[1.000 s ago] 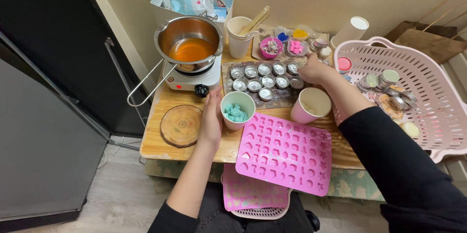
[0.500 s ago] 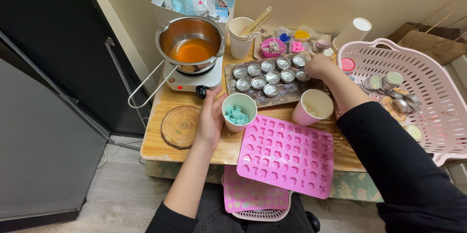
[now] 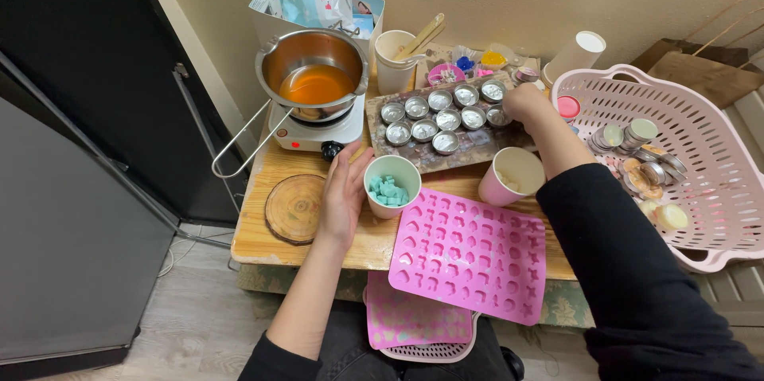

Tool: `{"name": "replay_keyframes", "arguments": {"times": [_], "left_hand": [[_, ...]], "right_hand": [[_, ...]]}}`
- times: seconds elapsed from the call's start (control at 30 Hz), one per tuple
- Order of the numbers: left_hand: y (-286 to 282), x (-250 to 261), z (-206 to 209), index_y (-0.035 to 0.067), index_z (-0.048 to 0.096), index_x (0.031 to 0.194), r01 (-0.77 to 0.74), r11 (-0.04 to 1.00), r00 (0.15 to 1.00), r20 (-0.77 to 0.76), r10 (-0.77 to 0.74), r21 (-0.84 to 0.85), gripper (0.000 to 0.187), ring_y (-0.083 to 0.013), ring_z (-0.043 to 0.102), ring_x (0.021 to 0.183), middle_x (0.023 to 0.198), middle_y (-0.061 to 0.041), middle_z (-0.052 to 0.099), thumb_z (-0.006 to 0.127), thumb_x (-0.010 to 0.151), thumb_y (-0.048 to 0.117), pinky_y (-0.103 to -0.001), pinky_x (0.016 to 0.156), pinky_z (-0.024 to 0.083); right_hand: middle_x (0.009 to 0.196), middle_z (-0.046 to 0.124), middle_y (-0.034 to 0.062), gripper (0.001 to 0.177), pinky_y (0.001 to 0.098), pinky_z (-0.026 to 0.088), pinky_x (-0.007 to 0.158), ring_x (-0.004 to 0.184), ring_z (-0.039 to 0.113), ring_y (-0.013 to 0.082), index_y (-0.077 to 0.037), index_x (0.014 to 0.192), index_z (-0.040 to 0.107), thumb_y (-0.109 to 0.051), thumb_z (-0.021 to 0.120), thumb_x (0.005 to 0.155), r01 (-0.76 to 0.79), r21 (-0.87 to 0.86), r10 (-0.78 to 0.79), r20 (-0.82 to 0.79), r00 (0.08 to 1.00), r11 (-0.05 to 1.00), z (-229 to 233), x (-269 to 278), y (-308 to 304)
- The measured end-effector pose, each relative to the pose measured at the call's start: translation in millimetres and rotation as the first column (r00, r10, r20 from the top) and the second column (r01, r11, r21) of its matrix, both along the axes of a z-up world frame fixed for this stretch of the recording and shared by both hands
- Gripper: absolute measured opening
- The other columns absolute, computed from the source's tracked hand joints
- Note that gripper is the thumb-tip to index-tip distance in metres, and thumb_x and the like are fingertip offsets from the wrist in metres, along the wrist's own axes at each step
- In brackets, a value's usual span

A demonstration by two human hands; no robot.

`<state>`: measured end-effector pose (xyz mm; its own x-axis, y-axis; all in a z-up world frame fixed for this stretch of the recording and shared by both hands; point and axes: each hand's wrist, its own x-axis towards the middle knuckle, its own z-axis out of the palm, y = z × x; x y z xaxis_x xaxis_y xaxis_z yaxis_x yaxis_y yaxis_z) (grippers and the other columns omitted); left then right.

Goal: Remove wax pieces from a mold and place them into a cup.

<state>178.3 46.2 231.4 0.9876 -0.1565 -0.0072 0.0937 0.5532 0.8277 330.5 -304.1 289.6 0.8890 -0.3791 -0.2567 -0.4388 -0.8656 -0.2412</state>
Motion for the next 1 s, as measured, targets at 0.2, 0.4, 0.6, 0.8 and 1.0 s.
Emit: {"name": "replay_keyframes", "arguments": {"times": [0.2,0.4,0.6,0.8,1.0], "left_hand": [[1.6,-11.0,0.6,0.003,0.026,0.159,-0.007,0.995,0.97,0.243,-0.017,0.1,0.093,-0.0332,0.033,0.155,0.166,-0.025,0.035,0.061,0.093,0.059,-0.043,0.124,0.026],[-2.1,-9.9,-4.3,0.001,0.025,0.158,-0.008,0.999,0.961,0.278,-0.002,0.033,0.103,-0.0338,0.03,0.157,0.166,-0.025,0.033,0.081,0.085,0.047,-0.043,0.125,0.025],[-1.9,-8.1,0.7,-0.001,0.027,0.157,0.017,0.994,0.971,0.24,0.009,-0.108,0.101,-0.0351,0.03,0.157,0.165,-0.027,0.034,0.083,0.085,0.043,-0.043,0.126,0.026],[-1.4,-11.3,-0.1,0.001,0.028,0.157,0.043,0.998,0.958,0.284,-0.031,-0.035,0.099,-0.0347,0.033,0.156,0.165,-0.027,0.036,0.086,0.082,0.033,-0.043,0.125,0.028],[-4.9,-12.4,-9.6,0.002,0.027,0.158,0.034,0.999,0.951,0.307,-0.034,0.002,0.103,-0.0294,0.037,0.153,0.165,-0.024,0.036,0.088,0.076,0.014,-0.04,0.124,0.031]], "right_hand": [[0.109,0.069,0.0319,0.033,0.0522,0.058,0.073,0.09,0.073,0.0447,0.014,0.113,0.064,-0.01,0.053,0.093,-0.039,-0.022,0.04,0.019,0.999,0.999,-8.7,15.2,-12.3],[0.105,0.07,0.0309,0.031,0.0518,0.059,0.069,0.085,0.074,0.0442,0.014,0.11,0.067,-0.008,0.052,0.093,-0.08,-0.044,0.082,0.042,0.996,0.996,-69.1,89.6,-74.8],[0.11,0.071,0.0295,0.031,0.0494,0.056,0.076,0.093,0.072,0.041,0.012,0.111,0.069,-0.01,0.055,0.095,0.04,0.021,-0.042,0.12,0.992,0.999,-9.2,61.4,-43.5],[0.111,0.072,0.0259,0.027,0.0476,0.055,0.076,0.094,0.071,0.0401,0.007,0.109,0.074,-0.007,0.058,0.093,-0.176,-0.087,0.184,0.09,0.979,0.981,-7.6,67.0,-82.2],[0.107,0.071,0.0241,0.032,0.0516,0.053,0.071,0.086,0.068,0.0365,0.007,0.113,0.068,-0.019,0.055,0.101,0.071,0.163,-0.084,0.078,0.993,0.984,48.1,18.5,-48.1]]}}
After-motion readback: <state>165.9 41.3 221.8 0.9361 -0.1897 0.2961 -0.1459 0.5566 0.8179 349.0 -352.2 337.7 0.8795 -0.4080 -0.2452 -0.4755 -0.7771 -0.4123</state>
